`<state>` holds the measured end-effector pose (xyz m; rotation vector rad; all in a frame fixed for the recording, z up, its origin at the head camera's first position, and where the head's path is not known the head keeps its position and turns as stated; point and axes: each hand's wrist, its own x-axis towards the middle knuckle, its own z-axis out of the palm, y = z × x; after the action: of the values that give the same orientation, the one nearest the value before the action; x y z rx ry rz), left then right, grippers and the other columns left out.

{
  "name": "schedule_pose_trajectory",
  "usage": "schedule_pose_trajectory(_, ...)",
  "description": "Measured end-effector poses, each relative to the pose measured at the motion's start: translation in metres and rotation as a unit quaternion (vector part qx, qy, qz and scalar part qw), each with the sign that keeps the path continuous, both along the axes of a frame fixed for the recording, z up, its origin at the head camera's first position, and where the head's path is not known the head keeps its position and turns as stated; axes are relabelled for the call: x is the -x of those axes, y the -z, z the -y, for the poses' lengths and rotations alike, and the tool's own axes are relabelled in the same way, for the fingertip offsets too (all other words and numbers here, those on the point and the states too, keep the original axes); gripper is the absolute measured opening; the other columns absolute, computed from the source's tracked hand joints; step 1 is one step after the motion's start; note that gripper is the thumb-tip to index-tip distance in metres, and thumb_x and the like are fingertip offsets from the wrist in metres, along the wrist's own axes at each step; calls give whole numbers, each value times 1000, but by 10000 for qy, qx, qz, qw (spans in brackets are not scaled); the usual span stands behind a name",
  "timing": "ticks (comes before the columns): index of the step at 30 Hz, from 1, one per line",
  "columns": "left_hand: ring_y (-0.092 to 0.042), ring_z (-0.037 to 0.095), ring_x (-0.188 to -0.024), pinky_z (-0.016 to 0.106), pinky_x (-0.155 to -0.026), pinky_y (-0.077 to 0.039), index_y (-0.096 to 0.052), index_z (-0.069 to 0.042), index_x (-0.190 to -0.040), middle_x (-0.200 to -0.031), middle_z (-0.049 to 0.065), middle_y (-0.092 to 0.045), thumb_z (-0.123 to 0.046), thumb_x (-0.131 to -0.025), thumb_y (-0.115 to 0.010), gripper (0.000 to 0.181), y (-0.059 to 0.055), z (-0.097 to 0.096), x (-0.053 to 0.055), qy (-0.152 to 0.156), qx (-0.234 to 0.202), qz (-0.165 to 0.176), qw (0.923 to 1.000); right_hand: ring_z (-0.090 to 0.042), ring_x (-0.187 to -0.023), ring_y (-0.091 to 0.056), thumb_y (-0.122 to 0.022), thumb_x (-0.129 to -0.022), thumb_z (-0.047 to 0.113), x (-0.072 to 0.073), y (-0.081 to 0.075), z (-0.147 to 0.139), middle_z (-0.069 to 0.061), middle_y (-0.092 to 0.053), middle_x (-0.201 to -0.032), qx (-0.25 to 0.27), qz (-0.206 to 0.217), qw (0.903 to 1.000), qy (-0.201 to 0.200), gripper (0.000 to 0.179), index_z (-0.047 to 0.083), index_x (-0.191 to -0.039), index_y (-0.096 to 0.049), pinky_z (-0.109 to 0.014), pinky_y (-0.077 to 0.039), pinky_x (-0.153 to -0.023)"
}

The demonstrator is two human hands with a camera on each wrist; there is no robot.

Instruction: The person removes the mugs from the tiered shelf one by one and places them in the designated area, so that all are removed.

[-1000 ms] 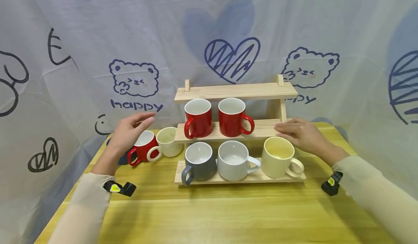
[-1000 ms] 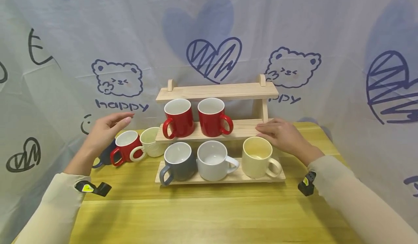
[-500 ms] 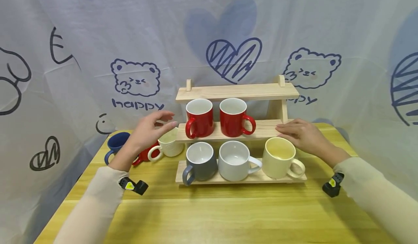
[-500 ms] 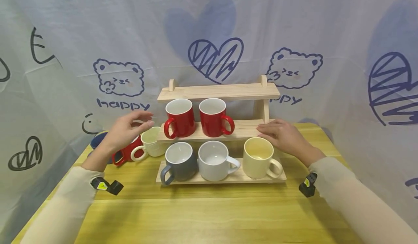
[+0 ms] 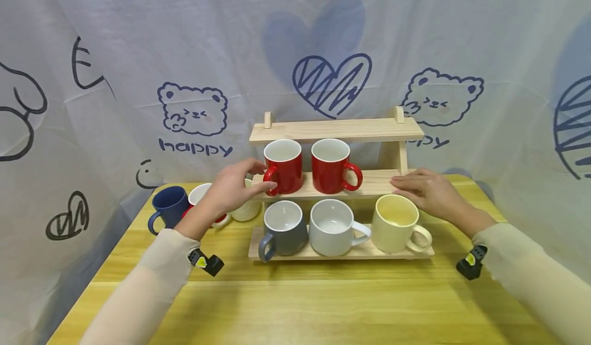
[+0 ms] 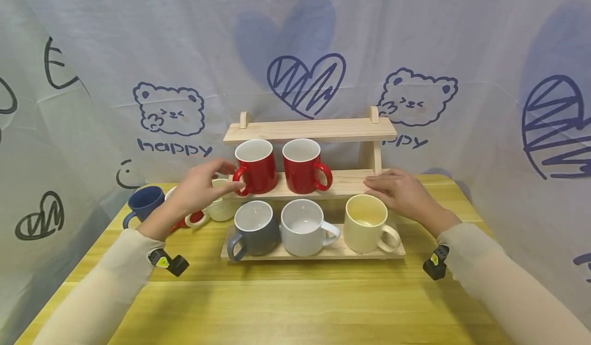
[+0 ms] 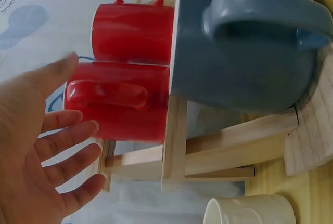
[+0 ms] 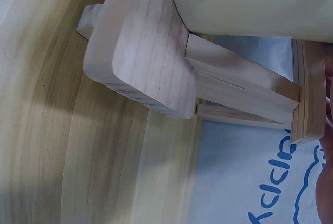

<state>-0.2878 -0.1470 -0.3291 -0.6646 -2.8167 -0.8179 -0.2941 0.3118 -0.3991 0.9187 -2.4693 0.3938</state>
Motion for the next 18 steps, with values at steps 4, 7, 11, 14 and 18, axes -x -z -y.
schedule_pose_trajectory(4, -59, 28, -110, 45, -92, -49, -60, -10, -119, -118, 7, -66, -43, -86, -75, 49, 2, -6, 2, -2, 159, -240, 9996, -28, -100, -62, -76, -84, 15, -1, 1, 0, -7, -70, -115, 17, -5, 10000, 17, 32, 7, -115, -73, -51, -51, -84)
schedule_pose_trajectory(7, -59, 27, -110, 45, -91, -49, -60, -11, -115, -117, 7, -67, -39, -87, -74, 42, 2, -7, 1, 10, 201, -305, 9993, -29, -100, -62, -76, -84, 14, -1, 1, 0, -8, -70, -116, 39, 5, 10000, 8, 32, 7, -115, -73, -51, -50, -85)
schedule_pose_trajectory(11, -60, 28, -108, 47, -92, -50, -62, -10, -108, -112, 7, -67, -30, -91, -70, 27, 2, -5, 1, 104, 227, -430, 9988, -29, -101, -62, -76, -84, 14, -2, 0, 1, -8, -70, -116, 67, 27, 10000, 0, 32, 7, -115, -73, -52, -50, -85)
schedule_pose_trajectory(14, -60, 30, -107, 48, -92, -50, -62, -9, -105, -110, 8, -67, -26, -93, -67, 21, 2, -1, 2, 149, 244, -519, 9982, -29, -101, -62, -76, -84, 13, -2, 0, 1, -8, -70, -115, 82, 20, 10000, -3, 32, 6, -115, -73, -52, -50, -85)
schedule_pose_trajectory(18, -60, 30, -109, 49, -94, -49, -62, -9, -111, -114, 10, -66, -25, -93, -67, 24, 3, 5, 3, 145, 157, -462, 9987, -29, -100, -62, -76, -84, 13, -2, 0, 0, -8, -70, -115, 104, -36, 9999, -38, 32, 6, -115, -73, -51, -50, -85)
